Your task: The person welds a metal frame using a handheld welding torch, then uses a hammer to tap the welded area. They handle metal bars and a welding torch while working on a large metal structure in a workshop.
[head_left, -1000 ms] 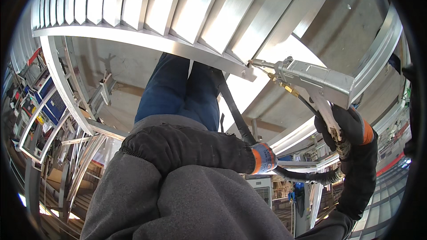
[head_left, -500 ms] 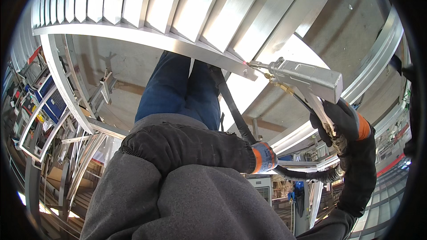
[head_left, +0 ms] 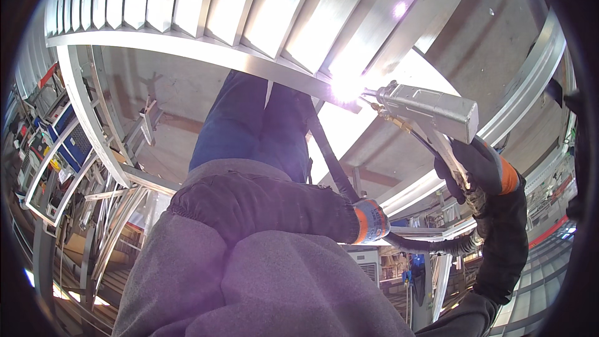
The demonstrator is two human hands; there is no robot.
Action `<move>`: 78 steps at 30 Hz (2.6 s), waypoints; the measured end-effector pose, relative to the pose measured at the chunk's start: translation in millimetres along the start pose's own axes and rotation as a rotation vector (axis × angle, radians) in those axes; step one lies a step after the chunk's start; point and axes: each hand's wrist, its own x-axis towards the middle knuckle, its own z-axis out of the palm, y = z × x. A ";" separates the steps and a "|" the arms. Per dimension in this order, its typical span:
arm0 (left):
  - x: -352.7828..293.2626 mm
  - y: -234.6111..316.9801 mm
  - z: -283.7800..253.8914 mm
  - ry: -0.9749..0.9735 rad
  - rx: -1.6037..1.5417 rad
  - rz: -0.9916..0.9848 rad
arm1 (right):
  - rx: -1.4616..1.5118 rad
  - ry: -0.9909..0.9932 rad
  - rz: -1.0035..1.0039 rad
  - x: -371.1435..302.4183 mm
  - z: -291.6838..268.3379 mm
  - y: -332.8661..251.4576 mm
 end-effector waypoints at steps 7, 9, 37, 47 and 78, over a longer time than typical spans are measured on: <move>1.7 0.2 -8.7 -0.120 0.028 0.031 | -0.009 -0.002 0.001 0.4 0.1 1.0; 3.0 0.3 -8.4 -0.143 0.046 0.038 | -0.004 -0.003 0.003 0.5 -0.6 1.7; -2.1 -2.8 -5.7 -0.040 0.058 0.085 | 0.042 -0.037 0.008 0.4 -3.4 1.9; -2.3 -0.2 -8.2 -0.089 0.079 0.035 | 0.025 -0.009 -0.013 3.0 -3.4 7.1; -2.6 -2.3 -14.7 -0.144 0.089 0.064 | 0.033 -0.009 0.045 -0.1 -2.4 6.4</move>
